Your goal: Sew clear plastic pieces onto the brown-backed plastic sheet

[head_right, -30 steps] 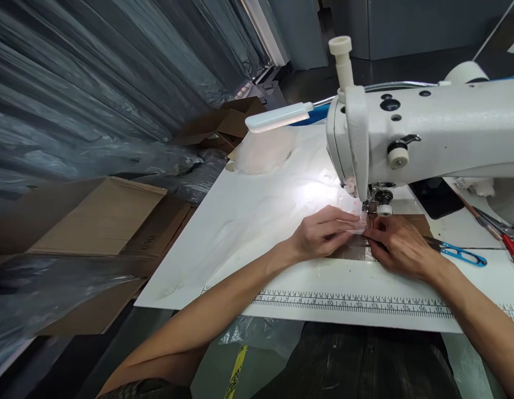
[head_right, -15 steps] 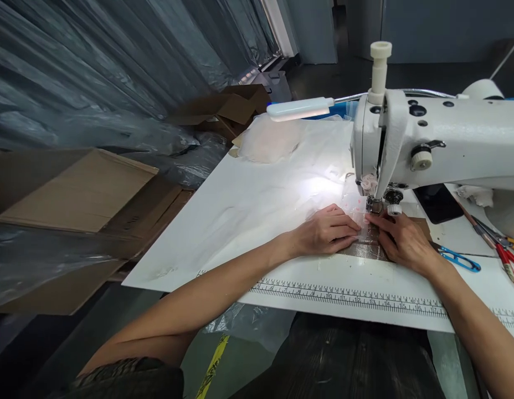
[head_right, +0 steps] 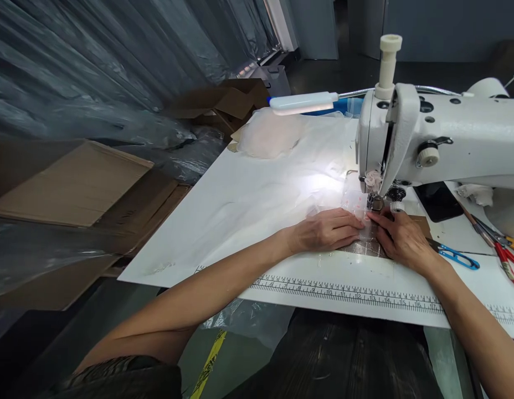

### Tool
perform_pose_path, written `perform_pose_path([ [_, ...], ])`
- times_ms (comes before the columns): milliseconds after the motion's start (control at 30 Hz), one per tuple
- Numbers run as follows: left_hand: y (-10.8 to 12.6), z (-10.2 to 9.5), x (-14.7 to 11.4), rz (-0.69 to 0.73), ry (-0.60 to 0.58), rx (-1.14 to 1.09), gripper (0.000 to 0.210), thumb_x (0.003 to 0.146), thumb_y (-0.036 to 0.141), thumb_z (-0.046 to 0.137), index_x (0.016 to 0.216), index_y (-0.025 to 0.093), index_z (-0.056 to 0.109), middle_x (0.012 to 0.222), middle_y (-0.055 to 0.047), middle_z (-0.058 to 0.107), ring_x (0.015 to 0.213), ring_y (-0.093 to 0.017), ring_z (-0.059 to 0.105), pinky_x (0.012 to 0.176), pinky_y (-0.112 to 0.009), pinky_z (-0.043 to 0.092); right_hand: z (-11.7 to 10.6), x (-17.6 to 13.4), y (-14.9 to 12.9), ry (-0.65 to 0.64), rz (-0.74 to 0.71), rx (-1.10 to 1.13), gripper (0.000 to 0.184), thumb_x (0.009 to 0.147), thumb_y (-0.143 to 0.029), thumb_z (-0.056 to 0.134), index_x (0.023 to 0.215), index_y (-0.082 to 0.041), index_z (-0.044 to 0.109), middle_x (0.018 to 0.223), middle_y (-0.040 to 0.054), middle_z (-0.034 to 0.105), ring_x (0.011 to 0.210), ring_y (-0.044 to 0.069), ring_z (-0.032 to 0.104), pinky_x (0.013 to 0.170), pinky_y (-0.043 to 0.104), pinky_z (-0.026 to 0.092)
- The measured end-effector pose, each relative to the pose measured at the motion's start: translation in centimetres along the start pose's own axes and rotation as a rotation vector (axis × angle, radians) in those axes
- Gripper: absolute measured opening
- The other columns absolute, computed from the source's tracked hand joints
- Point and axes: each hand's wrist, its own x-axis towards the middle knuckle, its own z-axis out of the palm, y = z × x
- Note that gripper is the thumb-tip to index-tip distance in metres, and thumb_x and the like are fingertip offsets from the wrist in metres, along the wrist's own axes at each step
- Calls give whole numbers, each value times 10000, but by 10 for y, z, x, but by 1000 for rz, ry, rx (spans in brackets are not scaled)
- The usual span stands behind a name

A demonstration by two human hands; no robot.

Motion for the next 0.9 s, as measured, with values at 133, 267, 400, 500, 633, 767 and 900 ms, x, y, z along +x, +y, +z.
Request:
perform_pose_path([
  [133, 6, 4, 1, -82, 61, -55, 196, 1005, 238, 509, 964, 145, 678, 988, -61, 743, 935, -140, 690, 858, -290, 602, 4, -2, 1, 7, 25, 28, 430, 974, -312, 417, 1345, -215, 610, 1019, 138, 583, 863, 237, 607, 711, 400, 580],
  [267, 8, 4, 2, -168, 47, -103, 187, 1000, 238, 515, 956, 163, 681, 951, -47, 744, 897, -147, 696, 828, -312, 605, 4, -2, 1, -11, 48, 45, 427, 971, -316, 432, 1347, -218, 610, 999, 131, 575, 858, 229, 610, 728, 394, 575],
  [400, 2, -1, 0, -134, 33, -199, 182, 996, 228, 520, 954, 161, 684, 961, -48, 747, 909, -143, 698, 837, -304, 595, -2, 0, 0, 10, 72, 107, 411, 957, -281, 433, 1310, -223, 635, 1049, 124, 609, 898, 218, 632, 771, 372, 563],
  [500, -1, -3, -2, -120, 35, -207, 183, 995, 214, 519, 950, 153, 686, 959, -51, 747, 906, -141, 698, 831, -294, 587, -8, 2, 0, 20, 129, 184, 383, 944, -255, 432, 1235, -214, 677, 967, 98, 655, 816, 198, 650, 718, 348, 556],
  [633, 1, -3, -1, -83, 16, -142, 190, 991, 182, 517, 927, 149, 693, 970, -59, 741, 899, -141, 687, 815, -296, 570, -12, 4, -1, 0, 210, 194, 363, 924, -236, 446, 1168, -195, 712, 797, 67, 660, 685, 185, 633, 638, 328, 534],
  [767, 3, -6, 1, -60, -47, -63, 218, 1001, 172, 493, 919, 160, 695, 999, -54, 735, 897, -133, 666, 818, -294, 546, -9, 3, 0, 35, 197, 203, 356, 913, -234, 458, 1155, -202, 717, 912, 90, 686, 774, 200, 662, 696, 347, 554],
  [900, 4, -8, 3, -32, -36, -10, 216, 999, 158, 493, 902, 147, 686, 986, -48, 738, 882, -130, 651, 826, -285, 524, -8, 3, 1, 52, 117, 170, 372, 939, -250, 436, 1197, -223, 702, 966, 97, 675, 855, 214, 663, 758, 374, 569],
])
